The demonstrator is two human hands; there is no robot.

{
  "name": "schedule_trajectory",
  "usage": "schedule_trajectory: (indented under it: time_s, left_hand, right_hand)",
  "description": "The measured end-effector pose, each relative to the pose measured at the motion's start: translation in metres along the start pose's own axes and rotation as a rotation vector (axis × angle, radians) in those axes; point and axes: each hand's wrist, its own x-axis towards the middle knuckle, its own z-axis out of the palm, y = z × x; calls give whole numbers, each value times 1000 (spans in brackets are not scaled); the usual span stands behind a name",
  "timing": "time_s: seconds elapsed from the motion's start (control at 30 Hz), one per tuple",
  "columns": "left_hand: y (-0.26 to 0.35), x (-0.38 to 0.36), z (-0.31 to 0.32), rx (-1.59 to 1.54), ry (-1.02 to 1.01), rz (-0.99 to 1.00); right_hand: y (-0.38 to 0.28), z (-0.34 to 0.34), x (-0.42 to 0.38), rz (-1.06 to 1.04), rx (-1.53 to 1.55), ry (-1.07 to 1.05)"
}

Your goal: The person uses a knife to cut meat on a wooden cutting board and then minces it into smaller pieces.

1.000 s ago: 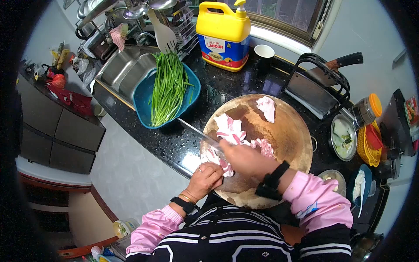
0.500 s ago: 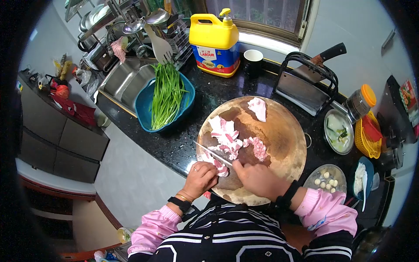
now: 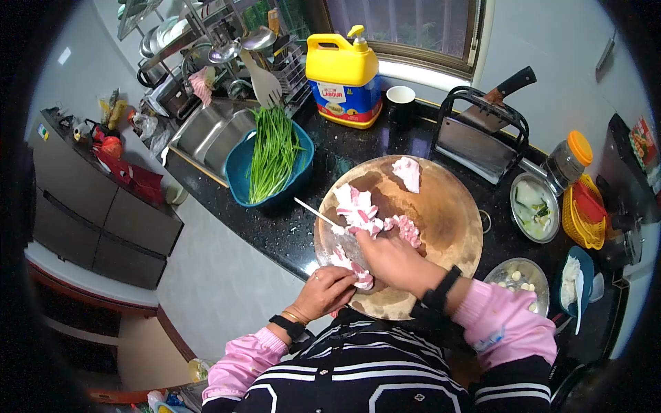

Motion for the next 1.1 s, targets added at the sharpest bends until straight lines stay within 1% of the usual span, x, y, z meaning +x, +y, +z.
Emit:
schedule_trajectory:
  time_s: [0.07, 0.13, 0.17, 0.2, 0.23, 0.33, 0.47, 0.53, 0.6, 0.67, 0.73, 0.83, 0.9, 0.97, 1.0, 1.07, 1.1]
  left_hand:
    - [-1, -4, 1, 11, 13, -14]
    - [-6, -5, 2, 17, 12, -21]
    - [-7, -4, 1, 34, -38, -2]
    - [-8, -4, 1, 52, -89, 18]
    - [-8, -5, 2, 48, -92, 15]
    - [-6, -7, 11, 115, -109, -15]
    - [-6, 0, 15, 90, -63, -36]
    - [-7, 1, 15, 68, -43, -49]
    - [-11, -1, 16, -5, -54, -86]
    - [-11, -2, 16, -21, -37, -91]
    - [-11, -2, 17, -31, -10, -97]
    - [-11, -8, 22, -46, 10, -132]
    - [-13, -8, 22, -67, 26, -142]
    - [-16, -9, 21, -71, -3, -121]
    - [-16, -9, 21, -77, -4, -132]
    - [-18, -9, 22, -106, -4, -125]
    - [-18, -8, 21, -110, -5, -130]
  right_hand:
    - [-9, -4, -31, -13, 3, -15]
    - [-17, -7, -61, -58, -109, -85]
    - [-22, -11, -73, -57, -109, -90]
    - [-27, -14, -83, -14, -78, -147]
    - [-30, -14, -90, 31, -46, -203]
    - [-32, -6, -107, 52, -9, -167]
    - [-36, -1, -108, 95, -80, -182]
    - [-35, 5, -106, 68, -105, -129]
    - [-29, 12, -103, 55, -120, -144]
    - [-29, 13, -99, 49, -133, -163]
    - [-32, 11, -94, 36, -227, -182]
    - [-30, 18, -93, 52, -244, -202]
    - [-30, 13, -91, 66, -195, -226]
    - [-32, 5, -89, 116, -7, -265]
    - [-35, -1, -87, 116, -4, -278]
    - [-40, -10, -83, 170, -64, -372]
    - [-38, -10, -81, 171, -62, -379]
